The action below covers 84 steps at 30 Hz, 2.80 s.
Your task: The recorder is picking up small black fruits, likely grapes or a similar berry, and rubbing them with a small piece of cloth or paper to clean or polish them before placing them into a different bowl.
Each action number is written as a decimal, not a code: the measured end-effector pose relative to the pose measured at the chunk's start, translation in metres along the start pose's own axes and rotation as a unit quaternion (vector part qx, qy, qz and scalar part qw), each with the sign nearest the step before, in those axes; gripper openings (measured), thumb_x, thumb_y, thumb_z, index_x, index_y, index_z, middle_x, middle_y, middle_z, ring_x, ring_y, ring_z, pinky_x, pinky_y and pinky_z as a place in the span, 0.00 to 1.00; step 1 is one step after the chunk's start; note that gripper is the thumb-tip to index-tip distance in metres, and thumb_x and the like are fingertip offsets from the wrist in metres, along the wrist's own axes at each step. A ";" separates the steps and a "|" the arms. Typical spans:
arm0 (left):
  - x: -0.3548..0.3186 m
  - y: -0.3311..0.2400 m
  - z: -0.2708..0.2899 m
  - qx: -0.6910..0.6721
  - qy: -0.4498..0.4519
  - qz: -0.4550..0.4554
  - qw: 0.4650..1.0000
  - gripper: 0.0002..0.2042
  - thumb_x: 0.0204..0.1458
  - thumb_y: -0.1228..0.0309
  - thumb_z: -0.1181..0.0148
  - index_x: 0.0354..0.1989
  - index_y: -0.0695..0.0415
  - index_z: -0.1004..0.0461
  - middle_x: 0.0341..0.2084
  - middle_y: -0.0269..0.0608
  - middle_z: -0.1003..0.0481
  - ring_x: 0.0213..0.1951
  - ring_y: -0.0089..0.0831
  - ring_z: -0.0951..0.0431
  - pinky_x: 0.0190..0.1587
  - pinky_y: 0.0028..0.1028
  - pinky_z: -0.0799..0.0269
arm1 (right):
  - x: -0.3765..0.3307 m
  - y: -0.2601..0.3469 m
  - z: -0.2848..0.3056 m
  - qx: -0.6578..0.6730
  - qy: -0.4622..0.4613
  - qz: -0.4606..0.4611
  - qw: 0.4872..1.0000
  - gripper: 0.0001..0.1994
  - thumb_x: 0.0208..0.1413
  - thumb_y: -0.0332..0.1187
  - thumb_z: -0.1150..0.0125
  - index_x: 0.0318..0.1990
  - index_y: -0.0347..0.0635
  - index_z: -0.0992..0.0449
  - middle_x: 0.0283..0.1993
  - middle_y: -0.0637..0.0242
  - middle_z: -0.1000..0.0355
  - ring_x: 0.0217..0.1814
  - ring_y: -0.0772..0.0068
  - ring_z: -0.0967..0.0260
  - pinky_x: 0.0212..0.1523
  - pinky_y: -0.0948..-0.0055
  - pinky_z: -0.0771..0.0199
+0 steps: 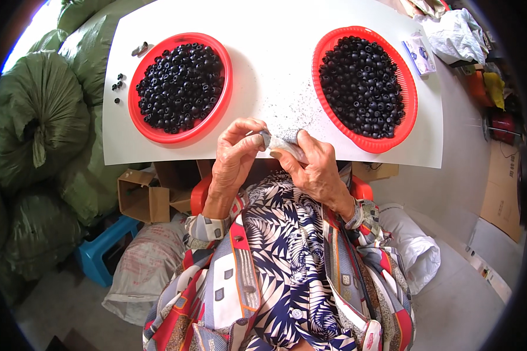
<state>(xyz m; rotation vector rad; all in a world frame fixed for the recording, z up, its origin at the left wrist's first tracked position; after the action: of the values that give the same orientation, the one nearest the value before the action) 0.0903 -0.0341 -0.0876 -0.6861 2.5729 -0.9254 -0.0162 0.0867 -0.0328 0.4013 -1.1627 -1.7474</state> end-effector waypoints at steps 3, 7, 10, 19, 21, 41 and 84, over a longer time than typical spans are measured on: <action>0.001 0.001 0.001 -0.006 -0.001 0.004 1.000 0.08 0.52 0.82 0.40 0.40 0.62 0.25 0.40 0.41 0.27 0.36 0.24 0.28 0.40 0.23 0.30 | 0.000 -0.002 0.000 0.017 0.004 -0.015 1.000 0.15 0.53 0.36 0.34 0.30 0.37 0.34 0.21 0.54 0.32 0.22 0.47 0.30 0.21 0.58 0.32; 0.001 0.003 0.002 -0.015 -0.010 0.002 1.000 0.07 0.53 0.81 0.40 0.40 0.63 0.25 0.40 0.42 0.26 0.35 0.23 0.28 0.39 0.22 0.30 | 0.001 -0.007 -0.002 0.044 0.012 -0.037 0.998 0.15 0.53 0.36 0.34 0.31 0.36 0.34 0.22 0.51 0.31 0.23 0.45 0.29 0.22 0.57 0.32; 0.002 0.002 0.003 -0.015 -0.004 -0.005 1.000 0.07 0.53 0.81 0.40 0.40 0.63 0.25 0.39 0.42 0.26 0.34 0.24 0.28 0.39 0.22 0.30 | 0.002 -0.005 -0.002 0.035 0.017 -0.035 0.999 0.14 0.54 0.36 0.35 0.31 0.36 0.34 0.22 0.52 0.31 0.23 0.45 0.30 0.22 0.58 0.32; 0.000 -0.004 0.002 0.009 -0.012 -0.032 0.999 0.05 0.53 0.81 0.41 0.38 0.63 0.25 0.38 0.41 0.26 0.34 0.24 0.28 0.39 0.23 0.30 | 0.003 -0.004 -0.004 0.022 0.018 -0.020 0.999 0.13 0.54 0.35 0.35 0.31 0.35 0.32 0.22 0.52 0.33 0.23 0.46 0.31 0.21 0.58 0.33; 0.001 -0.003 0.004 0.011 -0.019 -0.025 0.999 0.05 0.53 0.82 0.41 0.38 0.63 0.25 0.38 0.40 0.26 0.34 0.24 0.28 0.39 0.23 0.30 | -0.001 -0.006 -0.006 0.040 0.012 -0.036 0.998 0.12 0.55 0.35 0.35 0.32 0.35 0.31 0.23 0.53 0.35 0.22 0.47 0.32 0.21 0.58 0.34; -0.001 0.000 0.005 0.006 -0.015 -0.026 1.000 0.06 0.53 0.82 0.41 0.38 0.64 0.25 0.38 0.41 0.27 0.34 0.24 0.28 0.39 0.23 0.30 | -0.001 -0.006 -0.008 0.017 0.022 -0.014 1.000 0.10 0.54 0.34 0.35 0.33 0.36 0.29 0.24 0.57 0.37 0.23 0.50 0.31 0.21 0.58 0.34; 0.001 0.015 -0.007 0.038 -0.021 0.023 0.999 0.14 0.58 0.74 0.45 0.51 0.67 0.26 0.37 0.37 0.29 0.35 0.26 0.33 0.40 0.24 0.37 | -0.025 -0.054 0.000 0.099 -0.007 -0.209 0.973 0.06 0.56 0.27 0.42 0.40 0.39 0.22 0.24 0.57 0.33 0.26 0.55 0.26 0.25 0.65 0.33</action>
<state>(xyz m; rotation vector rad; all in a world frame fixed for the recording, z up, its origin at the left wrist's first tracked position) 0.0812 -0.0213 -0.0921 -0.6163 2.4910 -0.9787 -0.0331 0.1125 -0.0842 0.8032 -1.3394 -1.9968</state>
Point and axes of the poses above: each hand's wrist, its own x-axis towards the middle knuckle, its own z-axis out of the back of the hand, y = z × x, the point moved 4 cm from there along x, towards the middle knuckle
